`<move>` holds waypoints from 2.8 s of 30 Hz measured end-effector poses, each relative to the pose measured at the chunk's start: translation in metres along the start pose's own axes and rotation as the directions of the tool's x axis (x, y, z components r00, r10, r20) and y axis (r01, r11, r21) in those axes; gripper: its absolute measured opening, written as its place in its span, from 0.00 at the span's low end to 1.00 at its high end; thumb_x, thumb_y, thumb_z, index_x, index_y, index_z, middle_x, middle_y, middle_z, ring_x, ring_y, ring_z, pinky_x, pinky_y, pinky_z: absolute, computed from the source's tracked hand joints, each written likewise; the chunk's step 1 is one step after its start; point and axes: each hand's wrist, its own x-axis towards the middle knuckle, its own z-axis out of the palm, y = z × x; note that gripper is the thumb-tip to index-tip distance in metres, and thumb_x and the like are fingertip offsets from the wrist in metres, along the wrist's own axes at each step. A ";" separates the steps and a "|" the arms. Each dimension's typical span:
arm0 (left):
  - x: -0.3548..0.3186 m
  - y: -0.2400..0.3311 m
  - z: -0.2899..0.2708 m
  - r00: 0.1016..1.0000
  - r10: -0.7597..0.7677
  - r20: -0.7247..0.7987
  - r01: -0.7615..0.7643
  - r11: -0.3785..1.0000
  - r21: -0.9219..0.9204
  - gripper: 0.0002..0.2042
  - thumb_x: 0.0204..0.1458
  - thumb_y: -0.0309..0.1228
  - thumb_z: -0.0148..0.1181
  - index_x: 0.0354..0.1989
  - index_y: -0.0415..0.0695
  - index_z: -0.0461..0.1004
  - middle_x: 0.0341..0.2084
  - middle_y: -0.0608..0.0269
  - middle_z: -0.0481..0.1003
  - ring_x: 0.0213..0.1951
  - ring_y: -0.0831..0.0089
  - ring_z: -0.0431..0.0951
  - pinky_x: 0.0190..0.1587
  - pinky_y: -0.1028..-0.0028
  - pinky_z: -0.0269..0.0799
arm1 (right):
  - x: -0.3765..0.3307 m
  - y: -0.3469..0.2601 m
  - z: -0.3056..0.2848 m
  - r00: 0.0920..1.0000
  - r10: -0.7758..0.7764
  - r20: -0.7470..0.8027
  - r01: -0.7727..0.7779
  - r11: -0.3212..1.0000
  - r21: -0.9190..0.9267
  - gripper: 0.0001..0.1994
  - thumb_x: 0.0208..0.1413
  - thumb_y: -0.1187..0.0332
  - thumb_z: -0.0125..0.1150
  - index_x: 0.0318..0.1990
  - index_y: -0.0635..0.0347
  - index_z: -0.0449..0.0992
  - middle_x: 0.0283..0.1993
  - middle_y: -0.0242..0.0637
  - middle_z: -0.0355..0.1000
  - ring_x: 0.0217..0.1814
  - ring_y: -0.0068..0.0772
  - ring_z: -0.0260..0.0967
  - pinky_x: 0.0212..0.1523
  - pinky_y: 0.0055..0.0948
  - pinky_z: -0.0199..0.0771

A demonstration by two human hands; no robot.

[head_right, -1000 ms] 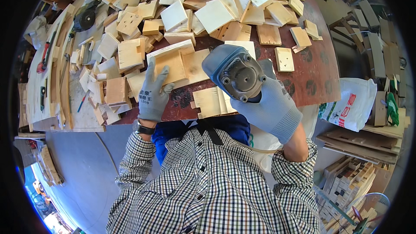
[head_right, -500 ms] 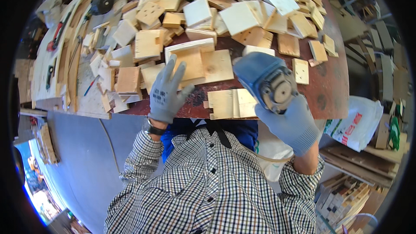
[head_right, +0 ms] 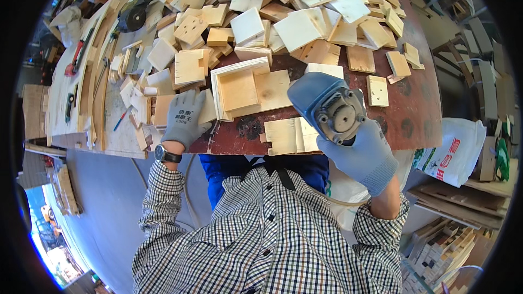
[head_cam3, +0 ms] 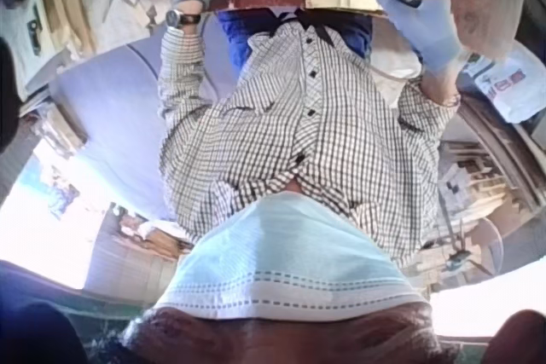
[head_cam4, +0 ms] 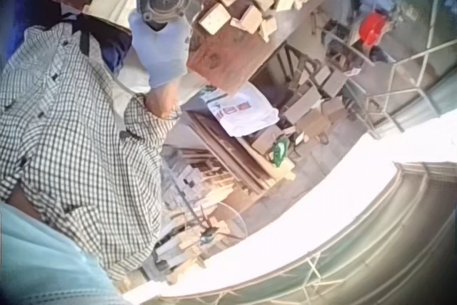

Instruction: The person assembles small wooden boxes by nailing pieces together with a nail gun, then smoothing edges with a sanding block. They handle multiple box components, aligning and fastening them on a cluttered workbench.

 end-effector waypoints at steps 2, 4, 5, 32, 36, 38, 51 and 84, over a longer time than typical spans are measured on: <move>-0.009 0.003 -0.016 0.994 -0.064 -0.084 0.048 0.983 -0.174 0.45 0.42 0.44 0.78 0.70 0.42 0.66 0.65 0.48 0.69 0.66 0.47 0.67 0.71 0.52 0.60 | -0.002 0.004 -0.002 0.998 -0.063 -0.013 0.063 0.998 -0.002 0.19 0.53 0.63 0.76 0.48 0.67 0.83 0.40 0.43 0.86 0.42 0.33 0.85 0.45 0.34 0.83; -0.031 -0.002 -0.016 0.956 -0.107 -0.273 0.052 0.978 -0.203 0.43 0.42 0.42 0.79 0.68 0.41 0.68 0.63 0.46 0.72 0.65 0.46 0.68 0.70 0.52 0.61 | -0.003 0.005 -0.002 0.985 -0.161 -0.059 0.159 0.986 -0.041 0.19 0.53 0.63 0.75 0.50 0.63 0.82 0.41 0.43 0.85 0.42 0.36 0.85 0.46 0.36 0.83; -0.039 0.006 -0.034 0.939 -0.185 -0.289 0.122 0.967 -0.223 0.42 0.41 0.40 0.80 0.67 0.41 0.69 0.63 0.47 0.72 0.65 0.45 0.69 0.70 0.51 0.62 | -0.006 0.008 -0.002 0.986 -0.149 -0.067 0.147 0.988 -0.047 0.19 0.54 0.63 0.74 0.50 0.63 0.82 0.40 0.42 0.85 0.42 0.36 0.85 0.46 0.36 0.82; 0.016 0.077 0.001 0.849 0.149 -0.508 -0.232 0.967 -0.104 0.29 0.52 0.31 0.73 0.65 0.45 0.76 0.69 0.48 0.68 0.71 0.36 0.63 0.71 0.48 0.65 | -0.003 0.020 -0.012 0.977 -0.198 -0.076 0.192 0.978 -0.077 0.19 0.51 0.62 0.77 0.46 0.64 0.83 0.38 0.41 0.86 0.39 0.36 0.86 0.42 0.34 0.84; 0.016 0.073 0.001 0.855 0.141 -0.500 -0.249 0.956 -0.154 0.26 0.53 0.28 0.71 0.63 0.44 0.76 0.66 0.52 0.72 0.71 0.37 0.64 0.71 0.47 0.65 | -0.003 0.021 -0.010 0.972 -0.219 -0.089 0.214 0.974 -0.069 0.19 0.51 0.61 0.78 0.47 0.63 0.84 0.39 0.41 0.86 0.40 0.35 0.86 0.42 0.33 0.85; 0.018 0.073 0.001 0.846 0.168 -0.506 -0.270 0.953 -0.137 0.25 0.54 0.27 0.71 0.62 0.43 0.77 0.64 0.54 0.73 0.70 0.37 0.65 0.71 0.47 0.65 | -0.001 0.021 -0.009 0.967 -0.235 -0.097 0.228 0.971 -0.075 0.20 0.51 0.61 0.78 0.47 0.63 0.84 0.39 0.41 0.86 0.40 0.35 0.86 0.43 0.33 0.85; 0.022 0.079 0.004 0.848 0.179 -0.499 -0.233 0.971 -0.048 0.24 0.55 0.30 0.71 0.61 0.43 0.76 0.63 0.55 0.74 0.68 0.36 0.67 0.70 0.48 0.67 | 0.007 0.022 -0.007 0.971 -0.234 -0.056 0.233 0.972 -0.020 0.18 0.51 0.61 0.79 0.45 0.63 0.84 0.37 0.38 0.86 0.37 0.31 0.85 0.40 0.31 0.84; 0.019 0.077 -0.008 0.832 0.133 -0.539 -0.232 0.965 -0.120 0.20 0.59 0.29 0.67 0.59 0.41 0.78 0.63 0.52 0.76 0.67 0.39 0.70 0.69 0.52 0.70 | 0.003 0.011 -0.012 0.986 -0.162 -0.046 0.157 0.983 -0.098 0.21 0.53 0.60 0.77 0.49 0.65 0.83 0.40 0.42 0.86 0.42 0.34 0.86 0.44 0.34 0.85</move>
